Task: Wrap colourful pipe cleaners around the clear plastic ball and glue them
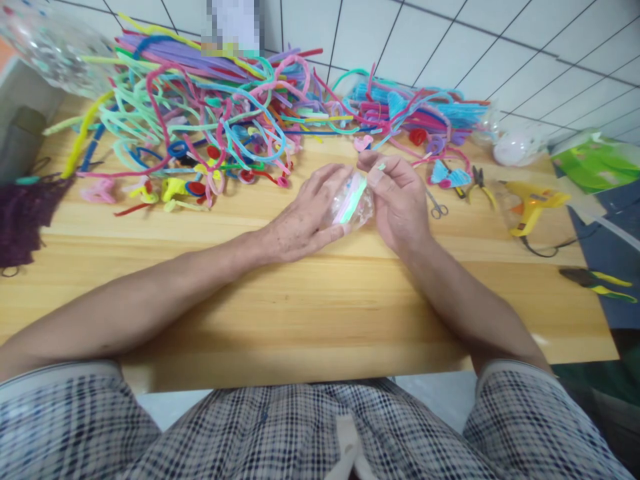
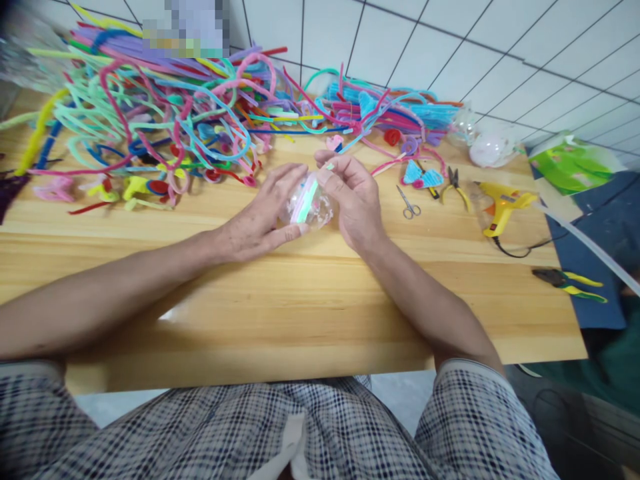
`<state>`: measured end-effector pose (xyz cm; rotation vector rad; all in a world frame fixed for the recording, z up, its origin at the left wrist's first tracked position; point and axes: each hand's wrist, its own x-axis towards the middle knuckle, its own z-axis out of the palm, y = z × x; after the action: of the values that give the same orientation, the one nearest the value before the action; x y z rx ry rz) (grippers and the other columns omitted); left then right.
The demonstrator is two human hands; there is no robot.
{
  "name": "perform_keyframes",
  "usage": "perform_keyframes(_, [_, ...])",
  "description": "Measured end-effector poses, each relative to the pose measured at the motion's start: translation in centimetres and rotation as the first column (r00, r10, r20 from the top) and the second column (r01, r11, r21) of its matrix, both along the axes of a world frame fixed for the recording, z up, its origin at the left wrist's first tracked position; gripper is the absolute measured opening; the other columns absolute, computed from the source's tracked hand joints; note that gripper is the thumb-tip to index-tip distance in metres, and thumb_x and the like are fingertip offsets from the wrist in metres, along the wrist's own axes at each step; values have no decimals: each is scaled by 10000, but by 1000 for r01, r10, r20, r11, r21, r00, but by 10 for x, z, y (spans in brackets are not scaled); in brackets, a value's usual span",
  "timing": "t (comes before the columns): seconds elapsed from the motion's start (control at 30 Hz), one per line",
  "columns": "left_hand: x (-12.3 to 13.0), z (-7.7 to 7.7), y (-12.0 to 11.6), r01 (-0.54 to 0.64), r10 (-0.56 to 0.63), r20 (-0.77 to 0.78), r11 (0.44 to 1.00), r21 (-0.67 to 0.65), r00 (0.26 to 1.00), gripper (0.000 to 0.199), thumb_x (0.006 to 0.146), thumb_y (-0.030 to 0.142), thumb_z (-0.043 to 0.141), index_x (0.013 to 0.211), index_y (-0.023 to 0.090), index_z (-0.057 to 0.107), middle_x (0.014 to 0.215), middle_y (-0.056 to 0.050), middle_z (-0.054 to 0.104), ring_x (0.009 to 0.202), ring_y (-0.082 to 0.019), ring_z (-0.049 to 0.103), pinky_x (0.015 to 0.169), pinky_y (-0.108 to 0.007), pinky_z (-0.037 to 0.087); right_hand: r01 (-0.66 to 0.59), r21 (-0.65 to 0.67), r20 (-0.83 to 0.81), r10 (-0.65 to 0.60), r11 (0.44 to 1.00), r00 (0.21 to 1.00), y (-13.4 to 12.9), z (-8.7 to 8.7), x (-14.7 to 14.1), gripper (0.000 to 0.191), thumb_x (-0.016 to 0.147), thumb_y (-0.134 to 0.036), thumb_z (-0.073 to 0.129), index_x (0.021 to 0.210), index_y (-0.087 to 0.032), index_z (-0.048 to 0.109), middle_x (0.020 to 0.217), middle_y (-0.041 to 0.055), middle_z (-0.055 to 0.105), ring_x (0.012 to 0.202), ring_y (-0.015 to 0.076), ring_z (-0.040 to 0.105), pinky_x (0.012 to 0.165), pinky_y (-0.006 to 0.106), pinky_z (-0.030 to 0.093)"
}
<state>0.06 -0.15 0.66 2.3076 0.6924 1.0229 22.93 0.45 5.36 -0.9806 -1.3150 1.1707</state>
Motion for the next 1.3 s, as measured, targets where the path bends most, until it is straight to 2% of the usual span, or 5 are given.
perform_keyframes(0.17, [2,-1,0,2,-2,19,1000,-1,1000,928,1111,789,596,1843,310,288,1881,-235,379,1796,-448,345,1479,-750,292,22,-85,-5,-22,996,1000,3,-6,-1,612,653,-818,1028,905,-377,685,1380,-7,830,1418,359,654,1224,557,564])
perform_keyframes(0.4, [3,2,-4,-24,25,30,999,-29,999,884,1109,804,577,1810,321,336,1857,-211,424,1784,-427,360,1486,-732,291,5,-62,-79,-10,998,997,4,-19,-1,458,834,-629,985,943,-315,670,1279,-9,805,1114,219,740,989,402,618])
perform_keyframes(0.6, [2,1,-6,-36,36,1,999,16,999,850,1134,683,607,1815,287,288,1852,-231,409,1784,-422,345,1485,-722,295,15,-98,-126,-27,995,992,0,-16,-5,452,800,-564,1019,897,-287,675,1236,-13,812,964,169,722,836,313,629])
perform_keyframes(1.0, [3,0,-7,-38,38,17,998,54,999,843,1134,625,626,1823,283,282,1830,-228,435,1760,-426,379,1482,-711,312,58,-70,-122,-67,996,990,-1,-13,-5,349,808,-489,983,866,-302,693,1249,-9,823,1124,206,741,995,345,646])
perform_keyframes(1.3, [5,-5,-5,-55,52,31,994,94,998,836,1150,617,605,1834,278,264,1809,-226,453,1740,-419,403,1468,-708,345,85,-103,-191,-103,991,976,-5,-11,-9,253,807,-384,966,839,-278,739,1188,-7,828,953,164,706,823,300,624])
